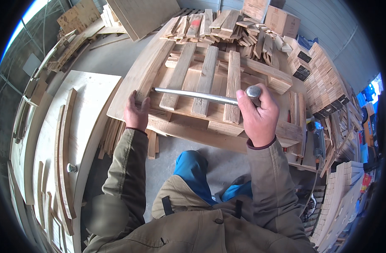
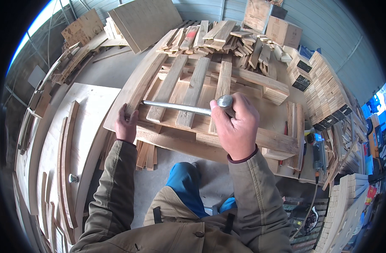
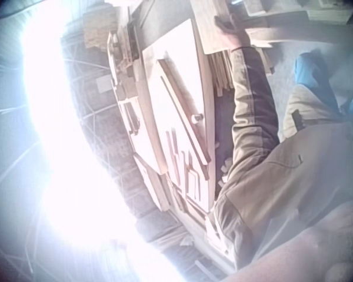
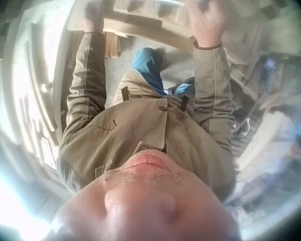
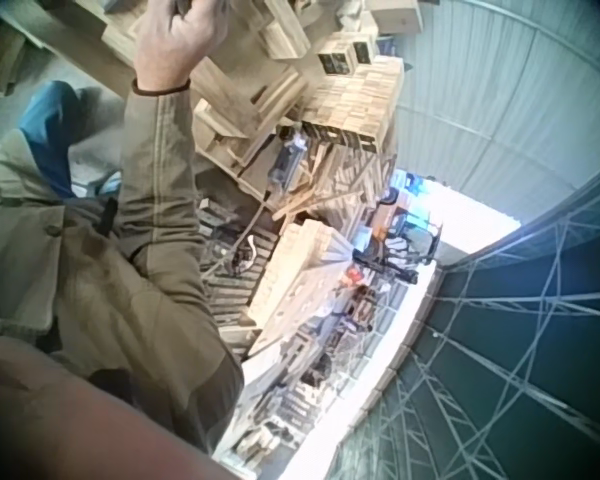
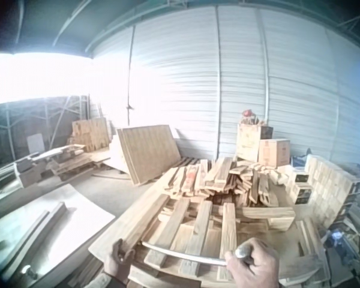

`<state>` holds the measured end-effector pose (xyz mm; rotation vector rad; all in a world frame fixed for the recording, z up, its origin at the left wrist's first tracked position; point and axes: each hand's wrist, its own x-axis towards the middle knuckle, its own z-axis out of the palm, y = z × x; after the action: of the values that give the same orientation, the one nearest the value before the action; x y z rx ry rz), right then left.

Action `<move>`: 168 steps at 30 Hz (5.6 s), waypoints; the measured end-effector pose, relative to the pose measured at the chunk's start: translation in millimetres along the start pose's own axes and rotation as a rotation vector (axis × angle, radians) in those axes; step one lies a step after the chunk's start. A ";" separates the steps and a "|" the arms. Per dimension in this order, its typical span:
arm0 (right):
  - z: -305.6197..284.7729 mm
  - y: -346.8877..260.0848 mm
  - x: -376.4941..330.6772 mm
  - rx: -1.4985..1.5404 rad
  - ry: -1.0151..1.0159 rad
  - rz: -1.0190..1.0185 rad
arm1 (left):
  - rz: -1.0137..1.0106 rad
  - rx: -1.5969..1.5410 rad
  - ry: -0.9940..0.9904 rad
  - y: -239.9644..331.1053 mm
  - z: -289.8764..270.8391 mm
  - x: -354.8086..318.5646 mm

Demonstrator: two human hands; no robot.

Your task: The person sits on a stool and uses a hammer and a metal bar to pry apart the slats of a wooden pallet. They repeatedly insert the bar between the slats and the base, striking the bar with the hammer to loosen and remove the wood pieces.

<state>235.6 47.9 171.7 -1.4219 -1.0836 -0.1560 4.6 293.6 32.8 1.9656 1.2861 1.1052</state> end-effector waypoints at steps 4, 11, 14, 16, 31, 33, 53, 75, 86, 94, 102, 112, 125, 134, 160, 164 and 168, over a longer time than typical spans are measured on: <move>-0.5 -11.2 6.7 -0.024 -0.043 -0.076 | -0.015 0.009 -0.025 -3.2 1.1 -0.7; -4.6 28.9 -27.4 0.027 0.069 0.122 | 0.087 -0.043 0.066 -0.7 4.6 1.1; -0.9 47.3 -51.5 0.176 0.165 0.414 | 0.076 -0.084 0.074 4.6 1.2 6.3; -2.3 51.1 -58.1 0.166 0.133 0.259 | 0.074 -0.031 0.068 7.0 -0.6 5.2; -4.9 25.8 11.0 -0.196 0.100 -0.104 | 0.199 -0.035 0.122 -3.0 1.9 12.5; 2.9 29.0 26.8 -0.194 0.100 -0.117 | 0.209 0.052 0.114 1.4 -2.3 16.5; 64.8 100.9 98.1 -0.278 0.149 -0.158 | 0.107 0.049 0.055 5.0 7.2 28.9; 58.9 86.9 106.4 -0.282 0.127 -0.242 | 0.151 0.013 0.116 -0.1 12.6 27.6; 46.0 159.7 52.6 0.020 0.247 0.137 | -0.017 -0.096 0.125 -7.9 15.6 29.3; 49.7 169.2 47.8 -0.050 0.238 0.144 | -0.015 -0.085 0.109 -3.1 13.3 28.3; 38.6 136.7 42.5 -0.080 0.219 0.068 | -0.068 -0.093 0.102 -0.6 11.5 26.6; 0.6 84.7 2.4 0.264 -0.039 0.527 | -0.088 -0.142 0.068 -6.3 10.7 28.7; -67.9 21.6 -69.6 0.676 0.139 0.723 | 0.006 -0.132 0.068 -10.7 9.8 29.5; -167.1 -2.0 -164.5 0.700 0.413 0.689 | -0.427 -0.894 0.058 -46.5 3.2 50.5; -226.2 0.2 -248.1 0.680 0.625 0.752 | -0.172 -0.239 0.020 -207.6 -16.5 60.5; -225.3 3.3 -248.2 0.663 0.541 0.733 | -0.154 -0.050 -0.068 -210.1 -18.4 65.2; -226.0 10.2 -250.0 0.680 0.518 0.715 | -0.176 0.188 -0.122 -224.3 -17.2 73.7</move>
<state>220.2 -263.8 44.4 -0.9791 -0.1239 0.3221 -101.3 450.8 -109.1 1.9748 1.5097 0.7931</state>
